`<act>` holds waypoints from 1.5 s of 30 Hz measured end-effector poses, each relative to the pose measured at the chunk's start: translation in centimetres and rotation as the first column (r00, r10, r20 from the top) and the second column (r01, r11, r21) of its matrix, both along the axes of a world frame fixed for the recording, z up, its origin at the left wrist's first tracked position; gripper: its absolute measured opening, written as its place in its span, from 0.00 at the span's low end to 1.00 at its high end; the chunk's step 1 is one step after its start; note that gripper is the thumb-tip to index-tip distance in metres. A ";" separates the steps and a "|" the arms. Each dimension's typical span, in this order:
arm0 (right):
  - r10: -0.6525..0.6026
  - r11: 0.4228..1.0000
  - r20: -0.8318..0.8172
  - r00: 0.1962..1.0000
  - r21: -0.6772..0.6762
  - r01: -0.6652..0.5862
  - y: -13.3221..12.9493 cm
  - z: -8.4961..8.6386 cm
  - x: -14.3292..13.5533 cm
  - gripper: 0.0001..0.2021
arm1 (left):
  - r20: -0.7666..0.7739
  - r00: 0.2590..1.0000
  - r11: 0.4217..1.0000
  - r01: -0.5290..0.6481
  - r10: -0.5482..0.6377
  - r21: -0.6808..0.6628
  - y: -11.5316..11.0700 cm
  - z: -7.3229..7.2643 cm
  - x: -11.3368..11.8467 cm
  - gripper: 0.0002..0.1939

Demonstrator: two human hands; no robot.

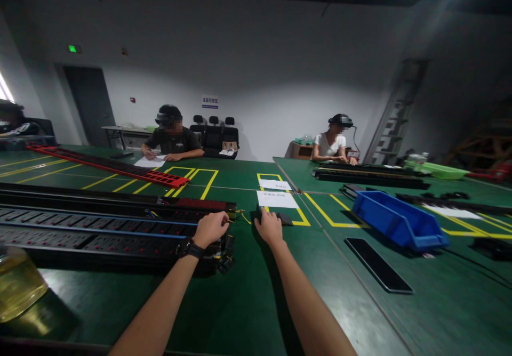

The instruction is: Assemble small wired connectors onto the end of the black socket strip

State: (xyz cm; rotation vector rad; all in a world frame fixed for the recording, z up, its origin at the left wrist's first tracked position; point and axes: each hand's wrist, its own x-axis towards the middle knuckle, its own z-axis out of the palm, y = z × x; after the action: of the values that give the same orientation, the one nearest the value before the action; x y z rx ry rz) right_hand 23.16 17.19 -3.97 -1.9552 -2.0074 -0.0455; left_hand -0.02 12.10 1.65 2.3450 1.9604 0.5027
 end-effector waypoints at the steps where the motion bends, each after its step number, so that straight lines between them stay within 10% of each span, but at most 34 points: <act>1: -0.003 1.000 -0.008 1.000 0.002 0.003 0.0 0.0 0.0 0.30 | -0.002 1.000 1.000 -0.001 0.001 -0.002 0.0 0.0 0.0 0.10; 11: -0.048 0.997 -0.011 0.999 0.067 0.049 0.5 0.3 -0.4 0.22 | -0.010 1.000 1.000 -0.009 0.009 0.001 -0.1 0.2 0.1 0.11; 20: 0.053 0.994 -0.343 0.938 0.113 -0.015 3.3 -1.3 -3.7 0.13 | -0.002 1.000 1.000 -0.019 0.019 0.000 -0.3 0.1 0.3 0.10; 45: 0.225 0.974 -0.631 0.743 0.157 -0.162 3.0 -1.4 -4.3 0.17 | -0.001 1.000 0.999 -0.030 0.030 -0.036 -0.6 0.7 0.5 0.11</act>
State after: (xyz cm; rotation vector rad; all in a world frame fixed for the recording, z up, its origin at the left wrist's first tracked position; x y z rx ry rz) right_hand 18.89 20.24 -5.35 -1.4091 -1.6715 0.5136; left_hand 0.48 11.55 2.36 2.2975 1.9902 0.4644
